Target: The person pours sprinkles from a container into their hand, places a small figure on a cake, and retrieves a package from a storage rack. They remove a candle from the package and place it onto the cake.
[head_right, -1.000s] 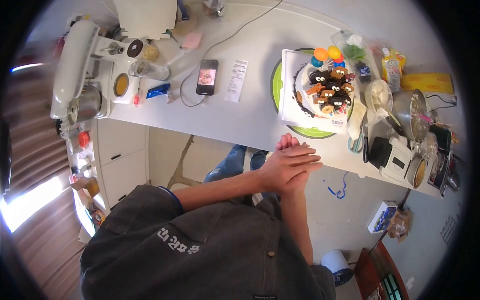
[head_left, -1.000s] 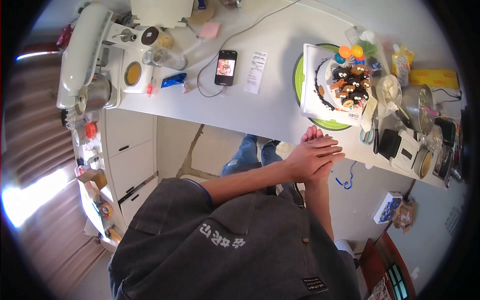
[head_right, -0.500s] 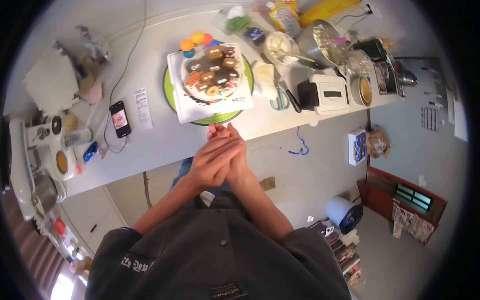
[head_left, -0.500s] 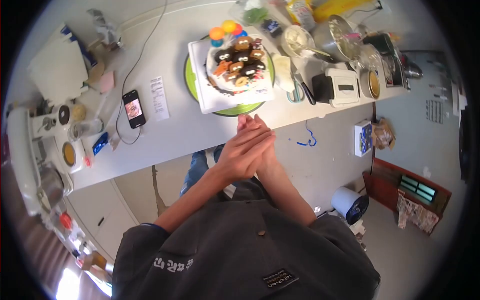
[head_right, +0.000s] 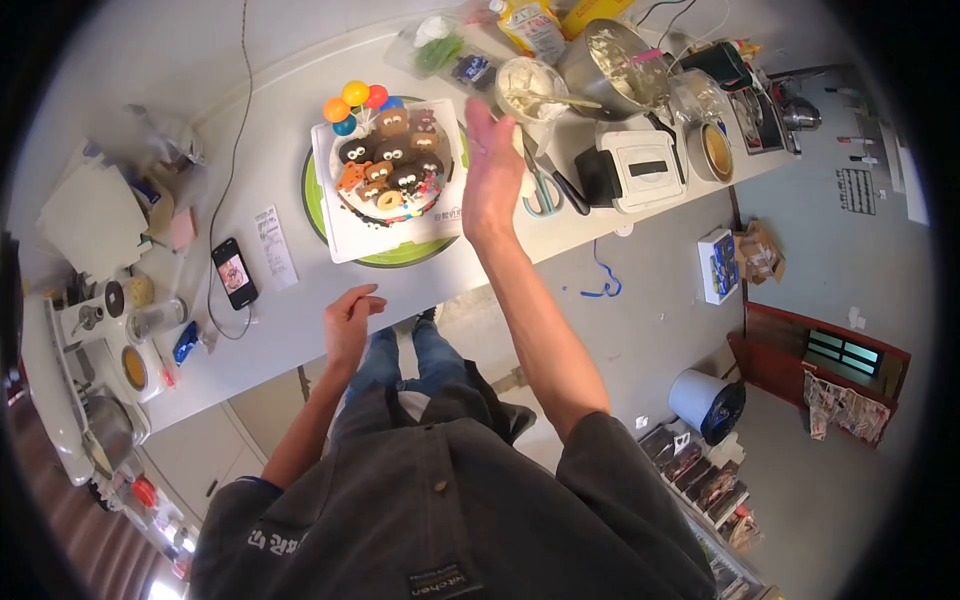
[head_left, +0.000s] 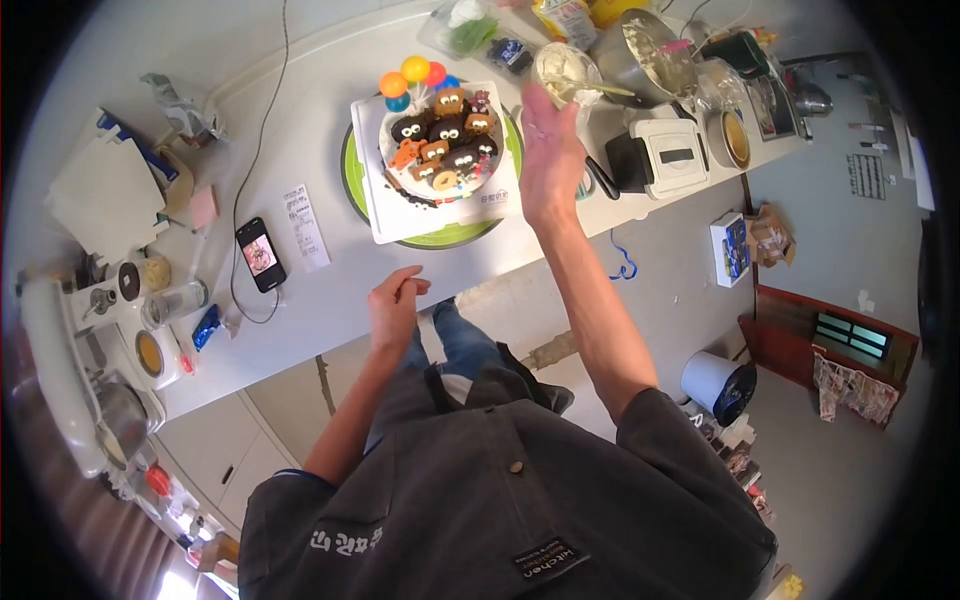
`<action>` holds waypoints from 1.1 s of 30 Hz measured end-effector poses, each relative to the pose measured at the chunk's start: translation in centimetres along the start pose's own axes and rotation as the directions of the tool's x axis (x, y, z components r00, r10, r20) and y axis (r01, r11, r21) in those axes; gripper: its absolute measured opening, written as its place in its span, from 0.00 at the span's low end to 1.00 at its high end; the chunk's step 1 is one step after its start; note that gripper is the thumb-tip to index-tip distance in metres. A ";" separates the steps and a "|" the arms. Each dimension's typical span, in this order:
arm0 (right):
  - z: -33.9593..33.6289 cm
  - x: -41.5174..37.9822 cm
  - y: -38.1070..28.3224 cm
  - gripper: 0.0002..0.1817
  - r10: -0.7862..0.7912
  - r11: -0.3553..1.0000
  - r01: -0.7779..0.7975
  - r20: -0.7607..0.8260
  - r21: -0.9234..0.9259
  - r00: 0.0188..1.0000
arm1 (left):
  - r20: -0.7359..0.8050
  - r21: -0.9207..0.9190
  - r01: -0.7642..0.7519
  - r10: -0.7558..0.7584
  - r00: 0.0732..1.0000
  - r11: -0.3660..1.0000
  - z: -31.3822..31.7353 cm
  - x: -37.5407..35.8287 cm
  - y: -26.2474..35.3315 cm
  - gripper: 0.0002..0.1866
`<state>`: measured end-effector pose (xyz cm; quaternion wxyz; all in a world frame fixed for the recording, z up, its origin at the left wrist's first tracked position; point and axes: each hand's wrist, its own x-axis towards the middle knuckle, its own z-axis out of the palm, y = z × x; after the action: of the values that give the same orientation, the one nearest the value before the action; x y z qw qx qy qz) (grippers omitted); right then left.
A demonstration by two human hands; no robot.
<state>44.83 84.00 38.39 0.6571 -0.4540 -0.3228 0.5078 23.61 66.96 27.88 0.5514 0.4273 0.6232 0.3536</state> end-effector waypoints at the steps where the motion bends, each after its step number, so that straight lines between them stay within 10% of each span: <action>1: 0.2 0.3 0.2 0.42 0.028 0.995 -0.024 0.038 -0.095 0.999 | -0.018 -0.029 0.017 -0.017 1.000 0.999 -0.2 0.2 -0.4 0.16; 7: 1.3 0.4 -0.2 0.41 0.086 0.903 -0.059 0.044 -0.426 0.995 | -0.078 -0.095 0.070 -0.078 0.994 0.993 -0.8 1.2 -1.0 0.18; 15: -0.3 0.4 0.0 0.36 0.012 0.999 -0.017 -0.160 -0.030 0.987 | -0.029 -0.418 0.213 -0.247 0.969 0.883 -1.2 3.8 0.4 0.20; 23: -4.5 -3.2 0.6 0.23 0.018 0.818 -0.122 -0.186 -0.563 0.982 | 0.043 -0.528 0.259 -0.279 0.959 0.809 -1.3 4.5 1.9 0.17; 33: -9.0 -10.5 -0.5 0.16 0.174 0.736 -0.285 -0.236 -0.614 0.956 | 0.057 -0.506 0.292 -0.306 0.950 0.811 -2.3 2.3 0.6 0.19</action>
<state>50.10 71.42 35.83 0.4183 -0.7272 -0.3634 0.4052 21.41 69.42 27.89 0.6846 0.1583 0.5744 0.4199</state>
